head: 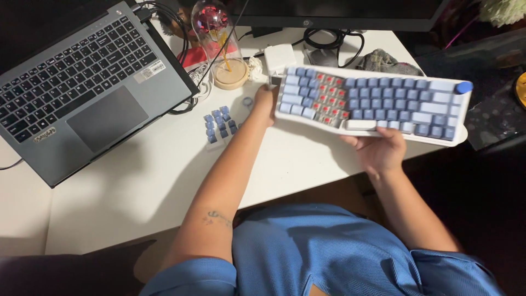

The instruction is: The person is assembling and cleaning a mechanical keyboard by blowing dust and installing keycaps.

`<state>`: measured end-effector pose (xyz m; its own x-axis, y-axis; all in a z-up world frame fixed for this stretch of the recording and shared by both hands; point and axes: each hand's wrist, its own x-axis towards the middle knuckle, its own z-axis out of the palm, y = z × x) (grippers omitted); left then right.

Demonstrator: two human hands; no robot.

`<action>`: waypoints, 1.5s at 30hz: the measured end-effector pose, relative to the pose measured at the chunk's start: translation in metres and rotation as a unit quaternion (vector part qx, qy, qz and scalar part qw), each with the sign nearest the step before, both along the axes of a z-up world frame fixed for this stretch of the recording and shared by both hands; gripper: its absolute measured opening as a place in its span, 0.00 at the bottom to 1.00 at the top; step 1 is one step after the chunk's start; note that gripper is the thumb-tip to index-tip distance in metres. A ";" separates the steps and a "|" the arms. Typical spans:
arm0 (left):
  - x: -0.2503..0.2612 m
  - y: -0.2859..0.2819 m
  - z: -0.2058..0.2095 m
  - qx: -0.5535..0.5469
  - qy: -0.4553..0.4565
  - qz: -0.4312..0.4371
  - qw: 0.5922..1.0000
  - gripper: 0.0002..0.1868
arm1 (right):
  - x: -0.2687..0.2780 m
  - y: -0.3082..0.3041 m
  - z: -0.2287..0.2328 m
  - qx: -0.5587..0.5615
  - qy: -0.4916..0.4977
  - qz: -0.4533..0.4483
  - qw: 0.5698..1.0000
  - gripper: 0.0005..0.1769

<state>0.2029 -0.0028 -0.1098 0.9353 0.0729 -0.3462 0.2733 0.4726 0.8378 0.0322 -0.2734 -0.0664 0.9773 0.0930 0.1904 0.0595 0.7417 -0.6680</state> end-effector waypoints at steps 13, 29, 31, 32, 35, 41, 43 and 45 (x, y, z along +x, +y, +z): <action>-0.156 0.058 0.101 0.637 -0.310 -0.212 0.673 0.76 | -0.026 0.018 -0.027 0.038 0.108 0.090 0.989 0.40; -0.131 0.074 0.078 0.638 -0.288 -0.218 0.680 0.72 | 0.018 0.007 -0.027 0.001 0.180 0.180 0.967 0.36; -0.127 0.073 0.080 0.637 -0.282 -0.216 0.685 0.72 | 0.017 0.000 -0.021 -0.010 0.188 0.184 0.965 0.36; -0.126 0.073 0.079 0.640 -0.275 -0.216 0.684 0.72 | 0.014 0.000 -0.013 -0.023 0.193 0.185 0.963 0.37; -0.124 0.073 0.077 0.645 -0.277 -0.210 0.681 0.72 | 0.002 0.000 0.009 -0.066 0.203 0.183 0.960 0.41; -0.126 0.072 0.070 0.662 -0.308 -0.189 0.657 0.73 | -0.020 -0.014 0.016 -0.128 0.190 0.195 0.954 0.45; -0.126 0.072 0.066 0.668 -0.315 -0.181 0.649 0.73 | -0.026 -0.024 0.012 -0.137 0.184 0.202 0.952 0.46; -0.125 0.072 0.060 0.679 -0.338 -0.161 0.631 0.73 | -0.030 -0.037 0.002 -0.154 0.167 0.221 0.948 0.43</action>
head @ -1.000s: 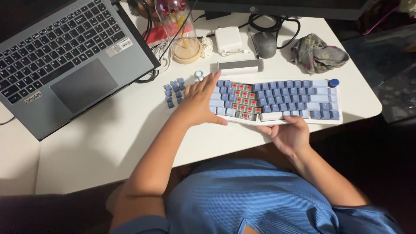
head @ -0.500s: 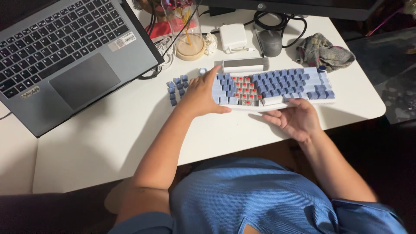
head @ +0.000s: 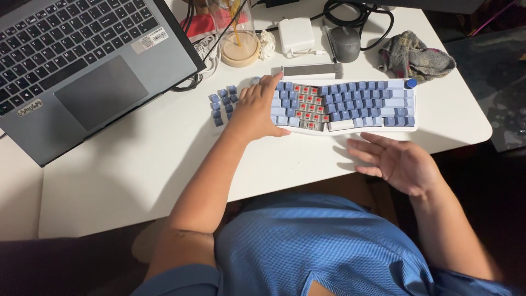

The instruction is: The person is assembling and cleaning a mechanical keyboard by blowing dust and installing keycaps.

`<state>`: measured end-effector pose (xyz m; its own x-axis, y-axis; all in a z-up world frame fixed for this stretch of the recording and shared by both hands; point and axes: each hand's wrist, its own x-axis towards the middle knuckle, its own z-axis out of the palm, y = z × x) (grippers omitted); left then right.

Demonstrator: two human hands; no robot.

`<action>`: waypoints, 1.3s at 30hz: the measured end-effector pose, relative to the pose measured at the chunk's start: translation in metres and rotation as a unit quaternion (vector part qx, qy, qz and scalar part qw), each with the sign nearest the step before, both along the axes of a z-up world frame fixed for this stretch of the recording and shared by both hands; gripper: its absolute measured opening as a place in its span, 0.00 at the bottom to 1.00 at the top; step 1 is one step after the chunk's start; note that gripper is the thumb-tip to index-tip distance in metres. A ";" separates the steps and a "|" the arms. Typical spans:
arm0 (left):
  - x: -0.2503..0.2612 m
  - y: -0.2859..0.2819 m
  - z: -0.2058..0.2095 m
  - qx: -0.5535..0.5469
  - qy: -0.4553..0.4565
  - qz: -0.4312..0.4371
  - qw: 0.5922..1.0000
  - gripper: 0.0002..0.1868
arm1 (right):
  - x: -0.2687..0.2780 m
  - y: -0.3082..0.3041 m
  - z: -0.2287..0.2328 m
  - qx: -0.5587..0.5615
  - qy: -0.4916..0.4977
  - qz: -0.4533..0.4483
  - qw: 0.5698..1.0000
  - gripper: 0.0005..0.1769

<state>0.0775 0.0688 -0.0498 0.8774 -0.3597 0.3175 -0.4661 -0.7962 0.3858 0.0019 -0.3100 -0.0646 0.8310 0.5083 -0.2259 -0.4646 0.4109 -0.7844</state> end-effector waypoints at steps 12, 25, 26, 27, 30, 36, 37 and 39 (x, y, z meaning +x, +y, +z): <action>-0.019 0.084 0.034 -0.120 -0.080 0.096 0.985 0.31 | 0.017 0.067 0.028 -0.380 -0.378 -0.072 0.841 0.09; -0.009 0.135 0.000 -0.068 0.006 0.233 0.970 0.11 | 0.088 0.203 0.091 -0.395 -0.690 0.008 0.607 0.07; -0.004 0.137 -0.005 -0.054 0.014 0.227 0.972 0.11 | 0.097 0.217 0.092 -0.395 -0.705 0.020 0.589 0.07; 0.003 0.138 -0.008 -0.039 0.021 0.219 0.975 0.11 | 0.107 0.232 0.094 -0.394 -0.720 0.030 0.570 0.06; 0.011 0.134 -0.007 -0.044 0.041 0.220 0.974 0.12 | 0.130 0.270 0.076 -0.401 -0.738 0.075 0.537 0.05; 0.025 0.145 -0.028 -0.061 0.055 0.226 0.971 0.10 | 0.143 0.324 0.049 -0.440 -0.739 0.131 0.493 0.06; 0.027 0.149 -0.034 -0.062 0.053 0.227 0.970 0.10 | 0.145 0.328 0.047 -0.439 -0.741 0.131 0.491 0.06; 0.030 0.157 -0.047 -0.059 0.021 0.224 0.973 0.08 | 0.149 0.336 0.040 -0.470 -0.733 0.139 0.471 0.05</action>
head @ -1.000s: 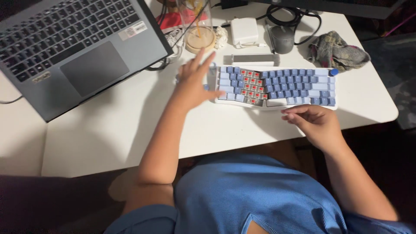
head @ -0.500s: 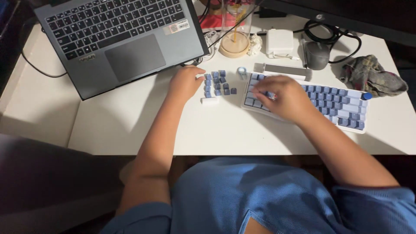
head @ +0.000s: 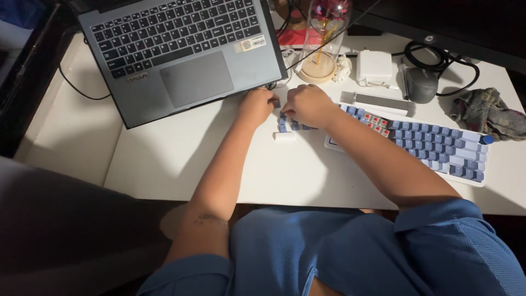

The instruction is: The person is assembling and cleaning a mechanical keyboard by blowing dust and installing keycaps.

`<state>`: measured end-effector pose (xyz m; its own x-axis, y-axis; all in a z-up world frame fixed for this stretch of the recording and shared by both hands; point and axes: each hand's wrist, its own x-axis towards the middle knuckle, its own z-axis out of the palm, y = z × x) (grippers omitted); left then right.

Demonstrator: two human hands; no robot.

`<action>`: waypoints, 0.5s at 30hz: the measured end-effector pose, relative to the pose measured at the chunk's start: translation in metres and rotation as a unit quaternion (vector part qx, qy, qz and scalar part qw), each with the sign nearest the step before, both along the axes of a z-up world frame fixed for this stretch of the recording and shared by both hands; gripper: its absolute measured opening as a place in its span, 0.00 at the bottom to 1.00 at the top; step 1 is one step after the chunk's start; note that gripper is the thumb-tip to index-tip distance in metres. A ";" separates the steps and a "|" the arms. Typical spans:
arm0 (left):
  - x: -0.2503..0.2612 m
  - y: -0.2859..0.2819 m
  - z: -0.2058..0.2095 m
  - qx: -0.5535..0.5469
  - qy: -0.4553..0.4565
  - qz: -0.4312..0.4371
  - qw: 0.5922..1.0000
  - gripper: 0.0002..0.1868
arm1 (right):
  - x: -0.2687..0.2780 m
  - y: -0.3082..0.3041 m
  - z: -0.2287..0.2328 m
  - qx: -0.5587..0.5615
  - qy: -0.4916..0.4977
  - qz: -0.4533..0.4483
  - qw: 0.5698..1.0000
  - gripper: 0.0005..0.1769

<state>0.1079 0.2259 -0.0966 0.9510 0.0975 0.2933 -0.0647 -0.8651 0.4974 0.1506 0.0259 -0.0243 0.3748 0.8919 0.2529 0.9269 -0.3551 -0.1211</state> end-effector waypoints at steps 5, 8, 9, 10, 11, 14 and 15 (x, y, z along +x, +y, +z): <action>-0.016 0.000 0.014 -0.014 0.006 0.012 1.000 0.07 | 0.002 0.010 -0.004 -0.014 -0.021 0.014 1.000 0.04; -0.021 0.002 0.016 -0.024 0.020 0.022 0.999 0.07 | 0.007 0.017 -0.012 -0.023 -0.029 0.004 0.999 0.04; -0.021 0.003 0.014 -0.026 0.024 0.026 0.999 0.08 | 0.008 0.020 -0.015 -0.025 -0.028 -0.007 0.999 0.04; -0.021 0.005 0.013 -0.027 0.025 0.025 0.999 0.08 | 0.010 0.023 -0.019 -0.025 -0.027 -0.008 0.999 0.04; -0.021 0.007 0.011 -0.023 0.030 0.036 0.999 0.08 | 0.012 0.027 -0.022 -0.032 -0.022 -0.022 0.999 0.04; -0.032 0.007 0.014 -0.012 0.043 0.052 0.998 0.08 | 0.014 0.027 -0.025 -0.032 0.000 -0.035 0.999 0.04; -0.038 0.006 0.018 -0.002 0.047 0.060 0.997 0.08 | 0.015 0.024 -0.024 -0.021 0.014 -0.031 0.999 0.04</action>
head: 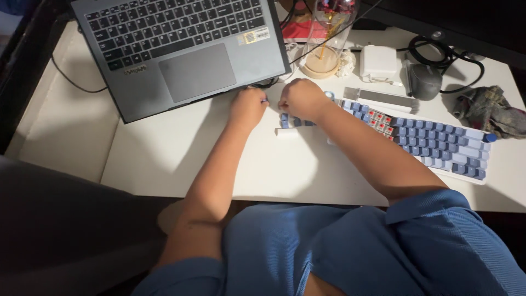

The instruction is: The person is assembling and cleaning a mechanical keyboard by blowing dust and installing keycaps.

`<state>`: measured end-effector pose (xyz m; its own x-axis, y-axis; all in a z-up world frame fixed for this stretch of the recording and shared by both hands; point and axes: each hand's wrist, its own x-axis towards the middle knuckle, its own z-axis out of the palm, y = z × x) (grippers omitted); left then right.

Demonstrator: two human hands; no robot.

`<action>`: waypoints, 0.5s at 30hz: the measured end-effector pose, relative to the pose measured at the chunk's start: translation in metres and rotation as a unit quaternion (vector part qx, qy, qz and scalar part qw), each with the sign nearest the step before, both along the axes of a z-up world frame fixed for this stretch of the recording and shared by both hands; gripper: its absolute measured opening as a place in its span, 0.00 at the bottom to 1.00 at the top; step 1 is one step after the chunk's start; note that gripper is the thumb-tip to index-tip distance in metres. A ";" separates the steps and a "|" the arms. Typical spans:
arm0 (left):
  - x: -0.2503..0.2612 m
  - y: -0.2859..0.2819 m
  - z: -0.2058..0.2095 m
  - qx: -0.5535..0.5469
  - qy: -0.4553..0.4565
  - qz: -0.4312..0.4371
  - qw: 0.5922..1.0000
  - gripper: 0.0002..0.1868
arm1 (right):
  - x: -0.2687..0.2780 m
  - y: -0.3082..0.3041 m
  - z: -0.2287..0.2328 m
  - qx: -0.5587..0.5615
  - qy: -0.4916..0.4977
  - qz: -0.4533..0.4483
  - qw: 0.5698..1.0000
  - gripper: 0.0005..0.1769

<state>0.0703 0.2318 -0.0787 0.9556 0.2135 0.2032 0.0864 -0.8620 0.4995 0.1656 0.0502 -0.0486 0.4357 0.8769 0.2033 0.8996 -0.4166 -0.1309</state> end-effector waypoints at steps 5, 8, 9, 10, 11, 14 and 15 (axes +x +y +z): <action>-0.021 -0.044 0.064 -0.030 -0.054 -0.057 0.996 0.10 | -0.009 -0.097 0.073 0.142 0.034 0.027 0.989 0.09; -0.013 -0.083 0.081 -0.066 -0.087 -0.143 0.984 0.11 | -0.032 -0.191 0.103 0.213 0.026 -0.093 0.972 0.10; -0.008 -0.097 0.083 -0.073 -0.102 -0.189 0.974 0.11 | -0.042 -0.223 0.110 0.241 0.027 -0.206 0.948 0.08; 0.001 -0.111 0.083 -0.075 -0.102 -0.197 0.972 0.11 | -0.045 -0.245 0.102 0.240 0.025 -0.213 0.947 0.08; 0.008 -0.127 0.082 -0.061 -0.106 -0.227 0.966 0.11 | -0.049 -0.268 0.093 0.268 0.031 -0.237 0.933 0.06; 0.031 -0.163 0.080 -0.039 -0.105 -0.274 0.955 0.11 | -0.068 -0.306 0.072 0.302 0.050 -0.275 0.911 0.06; 0.039 -0.172 0.078 -0.029 -0.098 -0.284 0.953 0.10 | -0.075 -0.313 0.064 0.309 0.068 -0.284 0.905 0.06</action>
